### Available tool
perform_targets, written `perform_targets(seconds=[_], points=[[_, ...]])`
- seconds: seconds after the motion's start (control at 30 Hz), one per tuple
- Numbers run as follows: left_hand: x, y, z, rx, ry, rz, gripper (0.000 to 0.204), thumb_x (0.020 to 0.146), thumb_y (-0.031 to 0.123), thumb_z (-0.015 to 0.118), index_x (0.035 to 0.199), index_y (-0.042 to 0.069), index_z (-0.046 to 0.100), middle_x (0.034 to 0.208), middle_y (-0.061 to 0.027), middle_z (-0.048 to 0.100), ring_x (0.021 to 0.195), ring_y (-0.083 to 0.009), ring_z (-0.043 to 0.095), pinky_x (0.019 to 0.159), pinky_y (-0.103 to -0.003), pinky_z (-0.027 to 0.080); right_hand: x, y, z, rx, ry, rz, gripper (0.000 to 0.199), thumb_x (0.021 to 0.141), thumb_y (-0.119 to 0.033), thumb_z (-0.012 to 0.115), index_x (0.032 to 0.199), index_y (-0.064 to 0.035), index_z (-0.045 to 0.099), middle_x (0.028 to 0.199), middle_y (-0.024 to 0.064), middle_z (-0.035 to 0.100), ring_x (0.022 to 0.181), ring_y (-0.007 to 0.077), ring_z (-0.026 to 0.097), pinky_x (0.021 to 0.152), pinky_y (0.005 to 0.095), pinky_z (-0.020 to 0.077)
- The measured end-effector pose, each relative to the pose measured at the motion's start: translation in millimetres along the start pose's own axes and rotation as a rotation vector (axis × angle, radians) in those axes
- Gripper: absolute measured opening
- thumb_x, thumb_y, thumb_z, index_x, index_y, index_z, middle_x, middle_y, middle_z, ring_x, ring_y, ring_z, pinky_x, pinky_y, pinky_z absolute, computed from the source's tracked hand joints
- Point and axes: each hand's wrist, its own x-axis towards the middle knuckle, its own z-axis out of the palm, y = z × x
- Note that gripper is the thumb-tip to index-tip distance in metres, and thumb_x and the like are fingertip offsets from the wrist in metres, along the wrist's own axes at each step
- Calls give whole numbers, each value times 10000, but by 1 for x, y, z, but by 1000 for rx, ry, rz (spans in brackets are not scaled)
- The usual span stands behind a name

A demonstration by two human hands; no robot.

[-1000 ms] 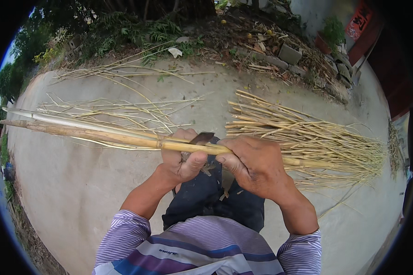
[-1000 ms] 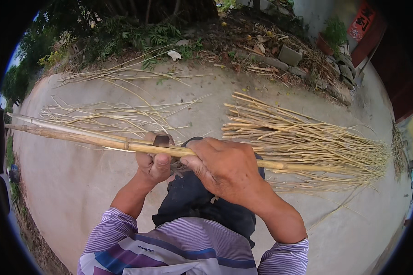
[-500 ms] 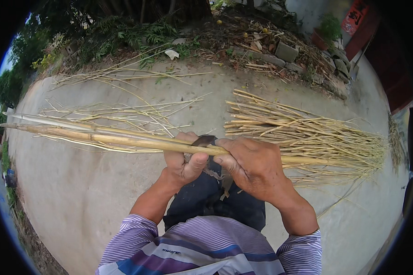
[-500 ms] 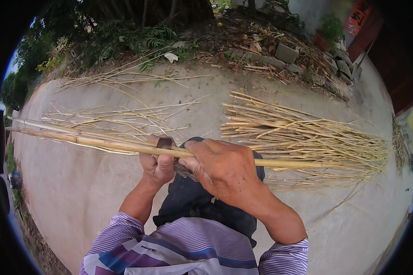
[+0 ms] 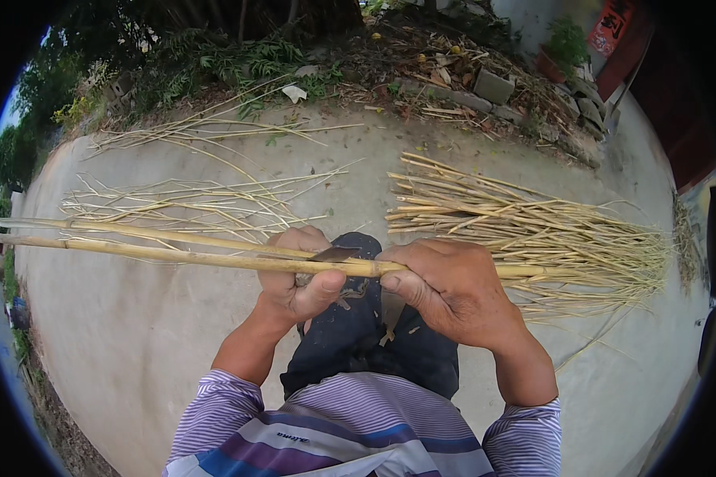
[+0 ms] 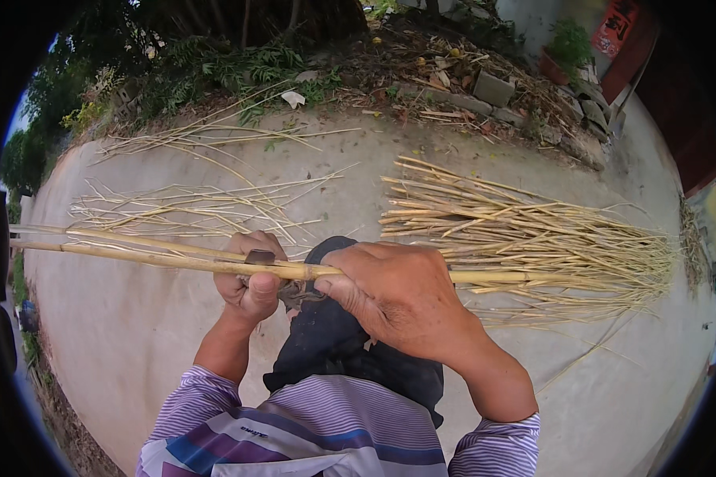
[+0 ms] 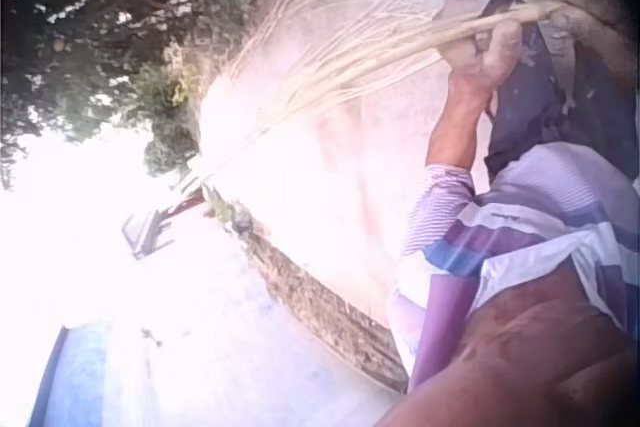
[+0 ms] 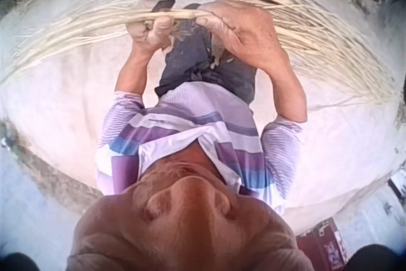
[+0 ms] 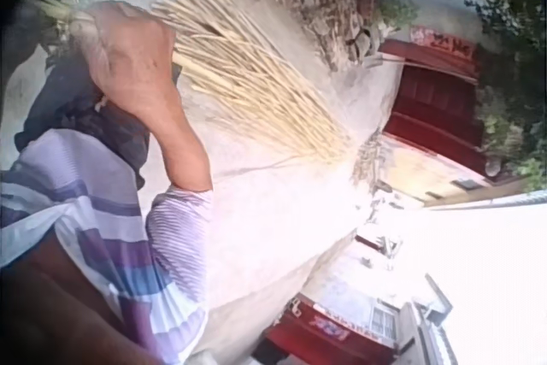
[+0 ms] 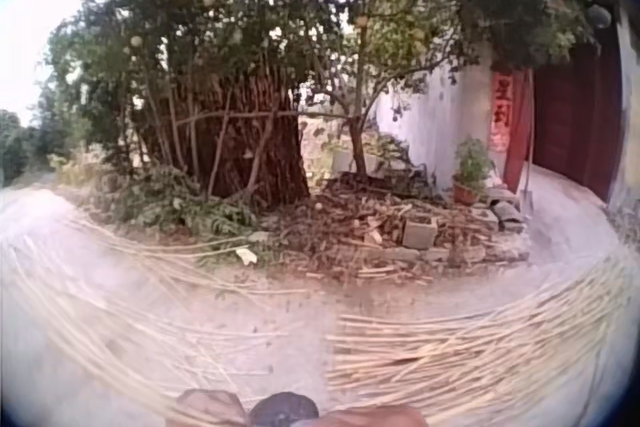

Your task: The person sits on a concrete surface and uses a knife to peel the outer layer off long, thin sticks. They hold each stick with both hands, scrape the surface, and then place the processed stick onto a growing pile on the ground.

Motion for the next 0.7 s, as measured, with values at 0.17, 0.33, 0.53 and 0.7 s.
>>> perform_targets(seconds=[0.17,0.33,0.53,0.7], points=[[-1,18,9,11,-70,-69,452,952,483,575,913,47,460,723,-62,526,604,-135,505,527,-274,417,-5,-12,-1,-58,-5,19,195,849,-236,707,816,-76,599,664,87,573,580,305,595,497,400,450],[-13,9,15,135,-209,-13,584,947,612,462,916,28,460,720,-59,511,604,-147,516,525,-290,423,-8,-17,11,-47,43,-38,224,837,-238,720,790,-71,579,661,96,564,570,301,590,489,399,449],[3,2,-7,21,56,4,492,958,506,559,914,18,519,699,-64,554,581,-143,524,505,-308,434,-13,3,-11,-31,59,-11,260,862,-230,707,1036,-38,684,759,115,640,640,297,633,538,381,484],[-10,-6,27,35,88,36,498,928,532,590,875,60,441,721,-53,516,575,-146,479,508,-304,414,-8,-2,5,-43,45,-1,246,863,-214,708,1038,-45,677,743,113,631,617,284,626,532,376,473]])
